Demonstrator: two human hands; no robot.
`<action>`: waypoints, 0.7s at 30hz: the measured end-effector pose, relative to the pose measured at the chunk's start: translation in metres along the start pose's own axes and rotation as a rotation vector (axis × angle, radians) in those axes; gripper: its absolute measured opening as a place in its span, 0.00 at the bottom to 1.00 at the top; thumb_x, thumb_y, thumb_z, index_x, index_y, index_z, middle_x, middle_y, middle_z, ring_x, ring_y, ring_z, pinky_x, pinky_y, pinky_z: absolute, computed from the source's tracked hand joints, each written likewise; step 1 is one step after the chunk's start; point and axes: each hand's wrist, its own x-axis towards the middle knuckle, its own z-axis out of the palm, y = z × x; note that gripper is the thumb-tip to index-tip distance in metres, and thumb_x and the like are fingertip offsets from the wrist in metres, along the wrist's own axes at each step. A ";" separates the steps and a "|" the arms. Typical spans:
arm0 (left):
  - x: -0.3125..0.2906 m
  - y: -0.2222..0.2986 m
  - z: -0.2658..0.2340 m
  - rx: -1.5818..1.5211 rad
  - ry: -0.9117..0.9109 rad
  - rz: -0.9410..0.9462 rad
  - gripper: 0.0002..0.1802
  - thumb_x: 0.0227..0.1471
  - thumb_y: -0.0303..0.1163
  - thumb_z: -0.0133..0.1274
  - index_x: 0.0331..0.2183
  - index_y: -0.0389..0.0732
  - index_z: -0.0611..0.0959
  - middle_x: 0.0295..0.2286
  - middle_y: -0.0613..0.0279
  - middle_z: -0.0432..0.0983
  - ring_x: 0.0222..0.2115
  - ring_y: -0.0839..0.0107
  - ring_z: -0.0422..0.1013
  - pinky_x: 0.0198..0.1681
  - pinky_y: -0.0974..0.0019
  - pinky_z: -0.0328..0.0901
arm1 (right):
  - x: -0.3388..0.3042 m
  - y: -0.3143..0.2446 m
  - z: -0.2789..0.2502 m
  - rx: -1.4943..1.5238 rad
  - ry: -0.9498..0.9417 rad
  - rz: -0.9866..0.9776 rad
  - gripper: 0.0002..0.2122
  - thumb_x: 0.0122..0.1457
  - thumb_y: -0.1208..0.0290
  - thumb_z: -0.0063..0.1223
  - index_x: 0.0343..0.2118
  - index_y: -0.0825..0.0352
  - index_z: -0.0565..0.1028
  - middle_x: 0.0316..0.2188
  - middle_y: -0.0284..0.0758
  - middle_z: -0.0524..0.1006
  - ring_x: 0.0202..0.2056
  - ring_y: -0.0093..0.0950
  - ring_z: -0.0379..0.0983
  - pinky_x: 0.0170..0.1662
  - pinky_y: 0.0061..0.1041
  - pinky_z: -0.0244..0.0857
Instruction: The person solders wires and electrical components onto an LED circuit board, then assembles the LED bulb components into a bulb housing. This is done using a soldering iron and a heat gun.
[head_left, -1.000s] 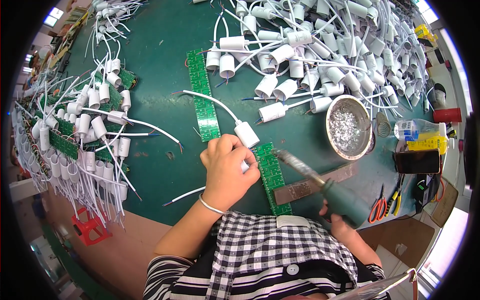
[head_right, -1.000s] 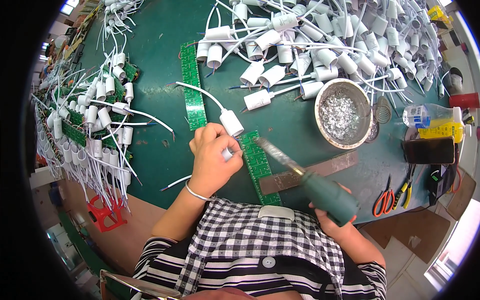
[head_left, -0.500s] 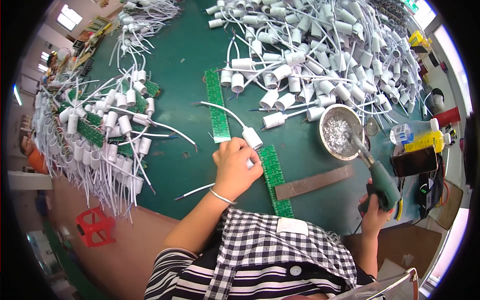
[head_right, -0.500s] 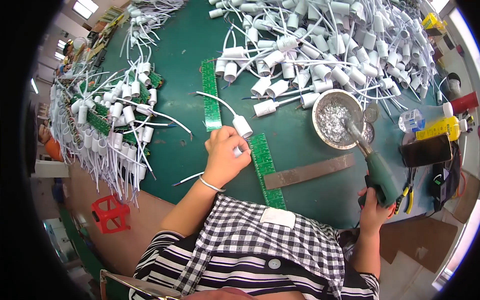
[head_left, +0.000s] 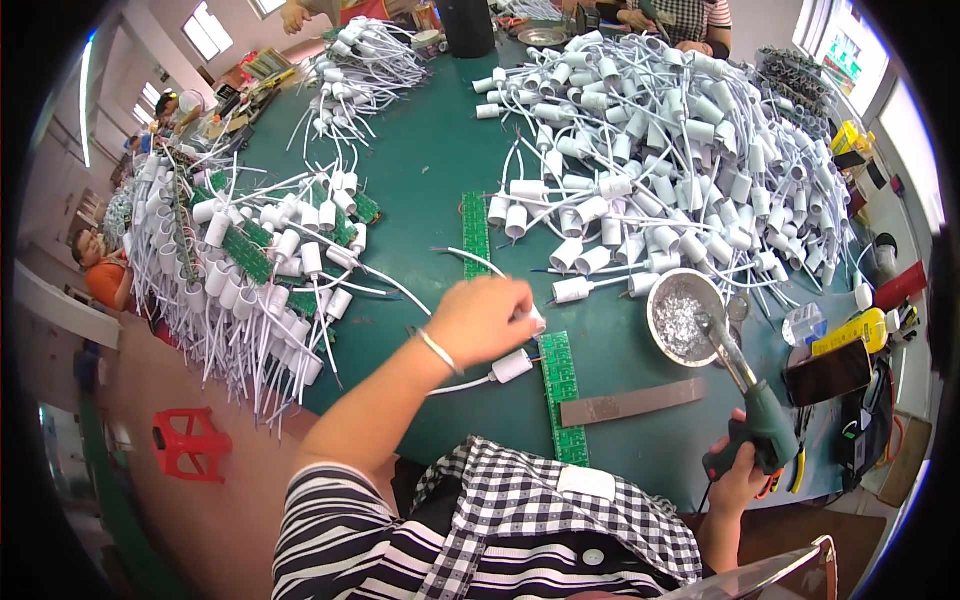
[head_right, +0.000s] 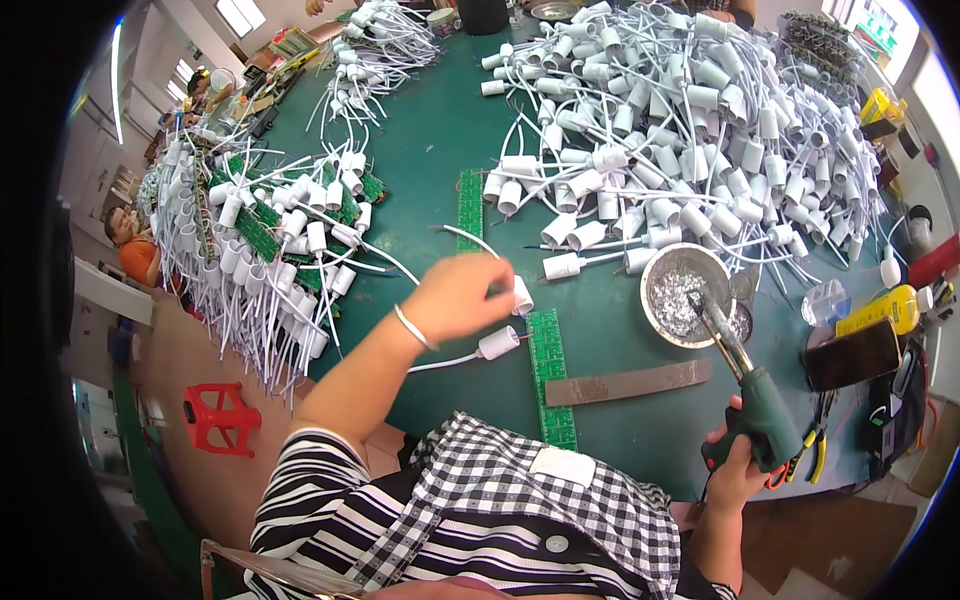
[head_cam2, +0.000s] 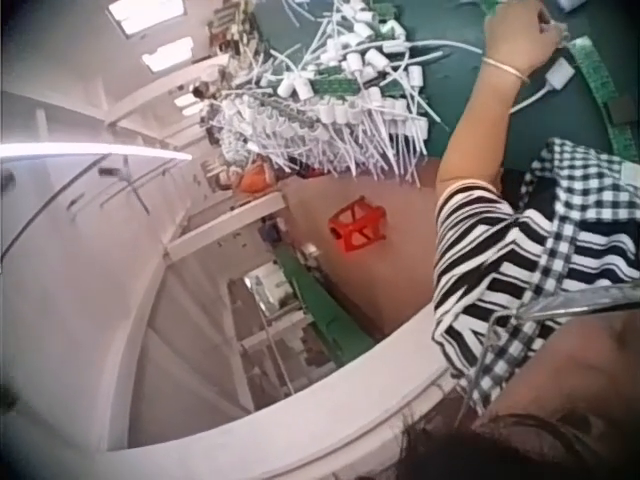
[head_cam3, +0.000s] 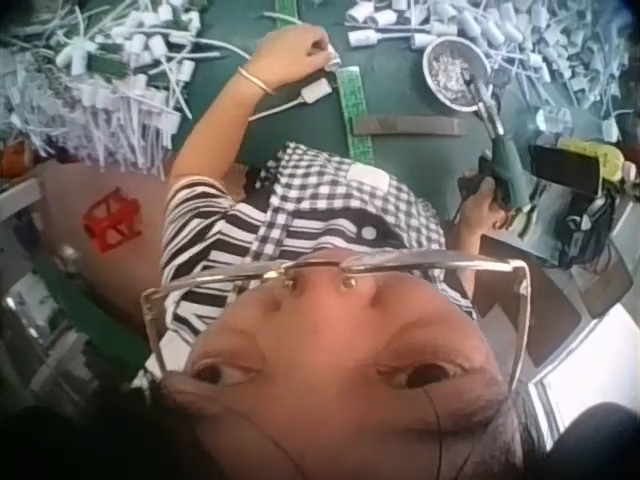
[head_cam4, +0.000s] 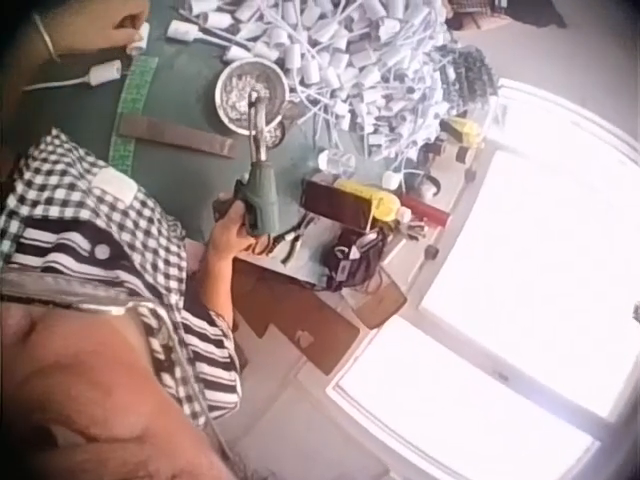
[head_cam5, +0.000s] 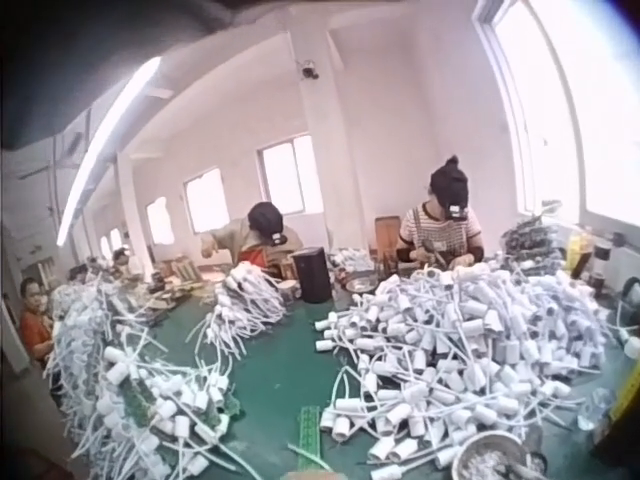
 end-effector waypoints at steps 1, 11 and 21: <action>0.015 -0.004 -0.009 0.043 0.089 0.101 0.14 0.43 0.44 0.55 0.25 0.42 0.77 0.27 0.56 0.72 0.31 0.57 0.70 0.33 0.56 0.64 | 0.000 0.001 -0.001 -0.001 0.010 0.018 0.19 0.59 0.61 0.46 0.47 0.71 0.66 0.42 0.40 0.73 0.23 0.20 0.68 0.22 0.16 0.62; 0.156 -0.083 -0.031 -0.277 -0.015 -0.161 0.20 0.45 0.35 0.55 0.42 0.40 0.75 0.38 0.57 0.74 0.39 0.65 0.71 0.43 0.65 0.64 | 0.002 -0.001 0.010 0.073 0.033 0.053 0.17 0.60 0.62 0.44 0.47 0.71 0.66 0.42 0.40 0.73 0.22 0.20 0.67 0.23 0.17 0.62; 0.127 -0.069 -0.051 -0.492 0.341 0.130 0.22 0.38 0.43 0.63 0.34 0.39 0.81 0.27 0.59 0.76 0.27 0.70 0.71 0.33 0.68 0.65 | 0.015 -0.001 0.018 0.107 0.104 0.139 0.18 0.60 0.63 0.41 0.47 0.72 0.65 0.41 0.41 0.72 0.21 0.22 0.67 0.24 0.19 0.62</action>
